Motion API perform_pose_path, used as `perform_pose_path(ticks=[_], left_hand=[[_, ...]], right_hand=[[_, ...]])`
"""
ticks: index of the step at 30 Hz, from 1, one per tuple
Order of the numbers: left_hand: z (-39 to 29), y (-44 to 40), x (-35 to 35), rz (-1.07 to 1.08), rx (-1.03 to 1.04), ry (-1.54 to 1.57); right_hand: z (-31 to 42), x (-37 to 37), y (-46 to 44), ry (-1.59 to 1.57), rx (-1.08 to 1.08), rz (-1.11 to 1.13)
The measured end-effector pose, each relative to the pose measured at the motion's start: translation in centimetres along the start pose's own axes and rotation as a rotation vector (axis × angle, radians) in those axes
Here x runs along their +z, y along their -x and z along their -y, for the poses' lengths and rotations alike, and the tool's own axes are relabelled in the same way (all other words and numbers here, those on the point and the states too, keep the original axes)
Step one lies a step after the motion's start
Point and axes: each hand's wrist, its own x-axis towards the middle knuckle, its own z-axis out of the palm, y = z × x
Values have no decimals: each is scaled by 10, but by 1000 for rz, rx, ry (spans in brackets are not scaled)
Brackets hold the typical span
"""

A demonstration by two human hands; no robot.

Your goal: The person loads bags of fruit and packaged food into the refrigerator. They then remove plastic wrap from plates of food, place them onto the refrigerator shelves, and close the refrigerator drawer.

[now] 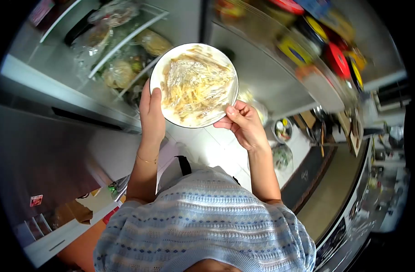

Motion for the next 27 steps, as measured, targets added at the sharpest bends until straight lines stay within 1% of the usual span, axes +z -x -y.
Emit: perform_pose_path(ticks=[2, 4, 6, 10, 12, 13, 16, 17, 19, 20, 23, 24, 27], left_hand=[[15, 20, 16, 71, -50, 61], [27, 42, 35, 121, -81, 33], [37, 68, 56, 184, -157, 65], [58, 112, 96, 335, -233, 6], [70, 132, 118, 364, -265, -93], [75, 141, 128, 423, -300, -80], [91, 161, 157, 553, -396, -47], [93, 165, 166, 627, -396, -104], [91, 170, 185, 686, -435, -90], [92, 175, 196, 724, -466, -73], [107, 180, 222, 857, -498, -44], [112, 182, 228, 905, -508, -57], [115, 182, 251, 1017, -536, -33]], right_hand=[[-7, -21, 35, -26, -19, -83], [-16, -42, 71, -70, -81, -121], [-20, -50, 109, -135, -151, -210], [-19, -73, 180, -143, -363, -516], [-10, -87, 212, -106, -438, -629], [-4, -93, 224, -21, -488, -701], [11, -102, 251, 207, -539, -862], [13, -105, 260, 198, -547, -885], [16, -109, 270, 780, -673, -871], [21, -111, 277, 773, -677, -898], [34, -128, 291, 971, -752, -842], [41, -134, 294, 967, -749, -869], [69, -143, 306, 1014, -649, -894]])
